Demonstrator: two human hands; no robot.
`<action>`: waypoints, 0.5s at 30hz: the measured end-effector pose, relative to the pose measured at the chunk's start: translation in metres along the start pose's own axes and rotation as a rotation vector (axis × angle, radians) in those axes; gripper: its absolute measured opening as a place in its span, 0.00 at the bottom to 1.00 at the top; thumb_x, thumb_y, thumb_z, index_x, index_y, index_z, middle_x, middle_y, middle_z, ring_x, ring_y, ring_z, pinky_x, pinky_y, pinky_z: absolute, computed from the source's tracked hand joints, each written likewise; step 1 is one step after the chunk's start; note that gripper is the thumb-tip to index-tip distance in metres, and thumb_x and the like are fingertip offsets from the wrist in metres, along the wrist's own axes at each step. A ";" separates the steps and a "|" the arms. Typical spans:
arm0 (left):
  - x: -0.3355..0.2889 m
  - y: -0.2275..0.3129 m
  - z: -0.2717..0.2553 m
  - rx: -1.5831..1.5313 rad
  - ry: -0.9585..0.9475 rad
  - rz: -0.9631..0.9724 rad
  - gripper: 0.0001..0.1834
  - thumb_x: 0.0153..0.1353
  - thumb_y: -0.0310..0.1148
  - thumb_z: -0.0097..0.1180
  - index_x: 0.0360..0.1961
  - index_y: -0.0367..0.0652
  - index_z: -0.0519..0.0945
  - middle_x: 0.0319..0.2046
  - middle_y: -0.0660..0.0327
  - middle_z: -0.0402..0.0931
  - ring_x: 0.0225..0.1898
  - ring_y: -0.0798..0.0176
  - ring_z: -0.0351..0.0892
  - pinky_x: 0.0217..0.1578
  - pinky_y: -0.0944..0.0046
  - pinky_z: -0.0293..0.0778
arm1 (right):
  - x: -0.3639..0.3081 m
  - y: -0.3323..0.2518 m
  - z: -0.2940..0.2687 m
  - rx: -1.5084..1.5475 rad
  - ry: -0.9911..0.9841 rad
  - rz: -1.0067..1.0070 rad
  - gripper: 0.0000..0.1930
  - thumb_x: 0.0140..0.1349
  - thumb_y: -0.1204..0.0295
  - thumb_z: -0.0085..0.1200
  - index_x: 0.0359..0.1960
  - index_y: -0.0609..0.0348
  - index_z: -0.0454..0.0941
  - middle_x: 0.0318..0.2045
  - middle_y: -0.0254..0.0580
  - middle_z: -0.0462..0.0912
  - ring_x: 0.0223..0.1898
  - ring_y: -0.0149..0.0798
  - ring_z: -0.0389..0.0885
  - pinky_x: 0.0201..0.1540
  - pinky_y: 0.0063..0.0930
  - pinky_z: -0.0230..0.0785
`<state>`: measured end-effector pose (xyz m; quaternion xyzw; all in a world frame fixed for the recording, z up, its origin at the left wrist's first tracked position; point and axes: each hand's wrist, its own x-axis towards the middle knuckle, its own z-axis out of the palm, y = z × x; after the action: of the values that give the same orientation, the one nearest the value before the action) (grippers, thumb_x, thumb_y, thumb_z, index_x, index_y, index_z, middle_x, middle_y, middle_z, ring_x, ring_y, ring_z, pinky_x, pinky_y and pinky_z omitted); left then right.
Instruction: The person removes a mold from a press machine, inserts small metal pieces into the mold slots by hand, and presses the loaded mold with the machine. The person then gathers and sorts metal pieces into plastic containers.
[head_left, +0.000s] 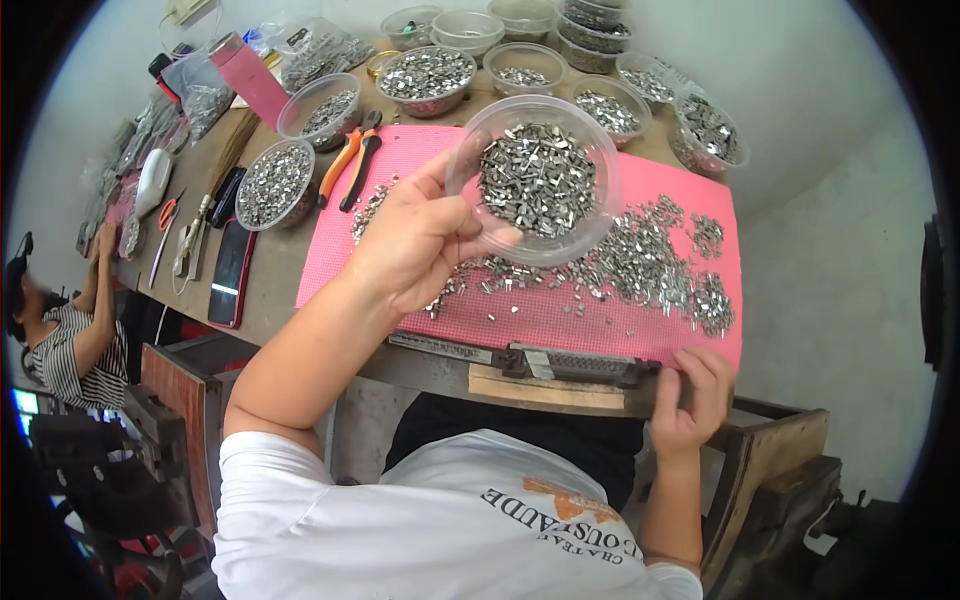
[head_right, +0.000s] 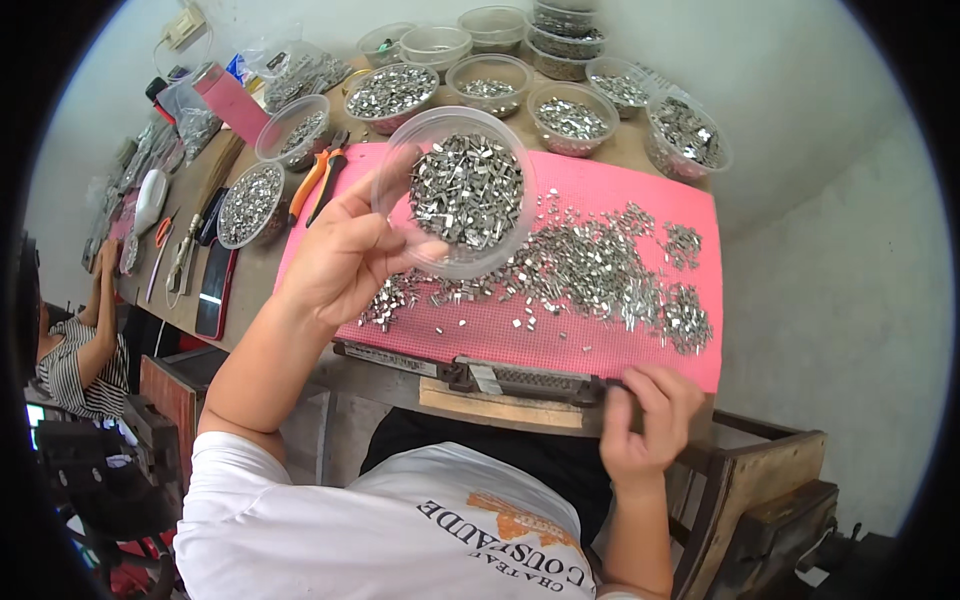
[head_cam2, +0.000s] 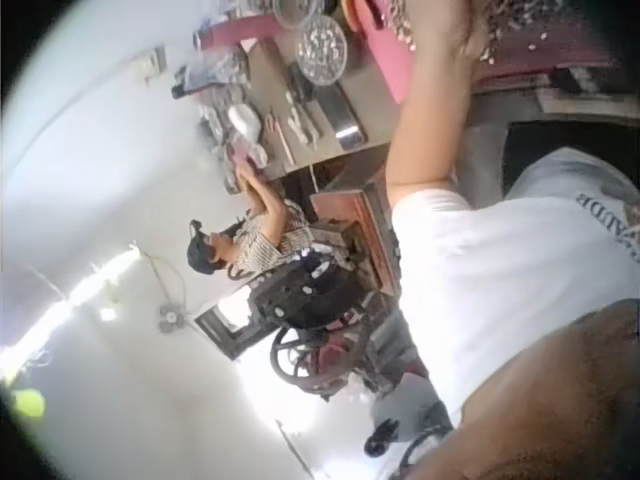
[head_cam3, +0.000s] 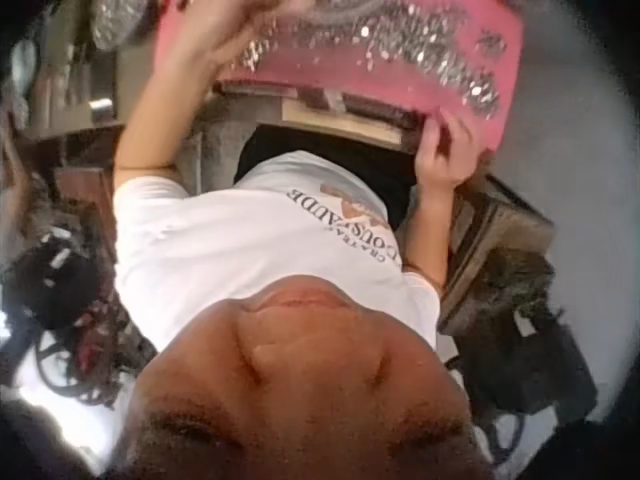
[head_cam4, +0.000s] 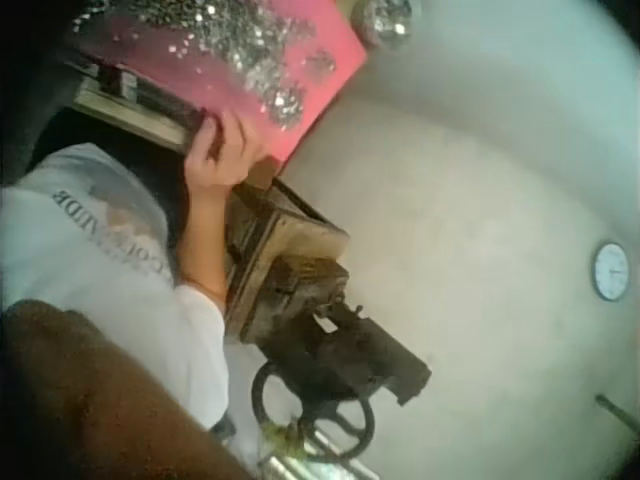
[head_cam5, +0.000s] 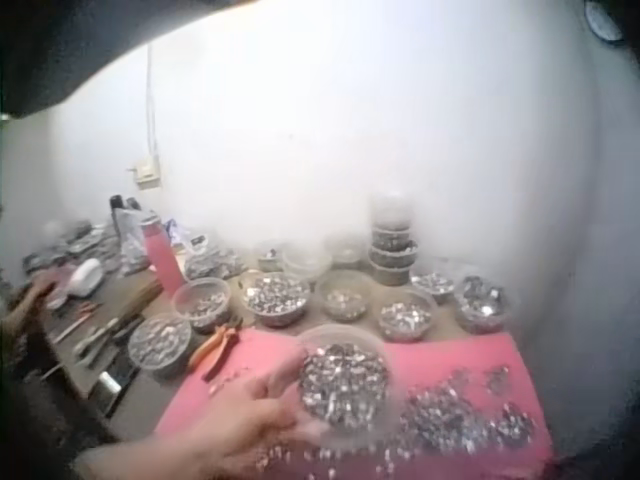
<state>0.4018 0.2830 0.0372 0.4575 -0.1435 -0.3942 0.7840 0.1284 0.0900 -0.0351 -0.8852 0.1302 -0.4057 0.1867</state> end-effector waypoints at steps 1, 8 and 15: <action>-0.004 -0.002 0.001 -0.044 -0.039 -0.001 0.42 0.58 0.11 0.41 0.77 0.38 0.56 0.78 0.56 0.52 0.38 0.66 0.86 0.55 0.53 0.86 | 0.007 -0.010 0.006 0.137 -0.040 0.041 0.19 0.53 0.81 0.66 0.49 0.63 0.82 0.45 0.49 0.83 0.47 0.48 0.81 0.54 0.39 0.71; -0.036 -0.015 0.044 -0.099 -0.073 -0.106 0.43 0.56 0.09 0.43 0.76 0.39 0.59 0.69 0.52 0.66 0.47 0.59 0.87 0.50 0.58 0.87 | 0.044 -0.046 0.028 1.147 -0.324 0.444 0.59 0.62 0.45 0.67 0.79 0.64 0.38 0.74 0.52 0.59 0.67 0.40 0.69 0.66 0.40 0.63; -0.051 -0.060 0.054 -0.006 -0.176 -0.167 0.45 0.61 0.13 0.52 0.79 0.42 0.53 0.67 0.57 0.68 0.51 0.62 0.83 0.53 0.61 0.84 | 0.041 -0.053 0.011 1.355 -0.161 0.740 0.42 0.59 0.73 0.50 0.77 0.66 0.50 0.73 0.51 0.61 0.75 0.44 0.60 0.77 0.40 0.51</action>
<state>0.3079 0.2729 0.0238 0.4292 -0.1718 -0.4974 0.7341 0.1669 0.1239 0.0087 -0.5033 0.1271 -0.2425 0.8195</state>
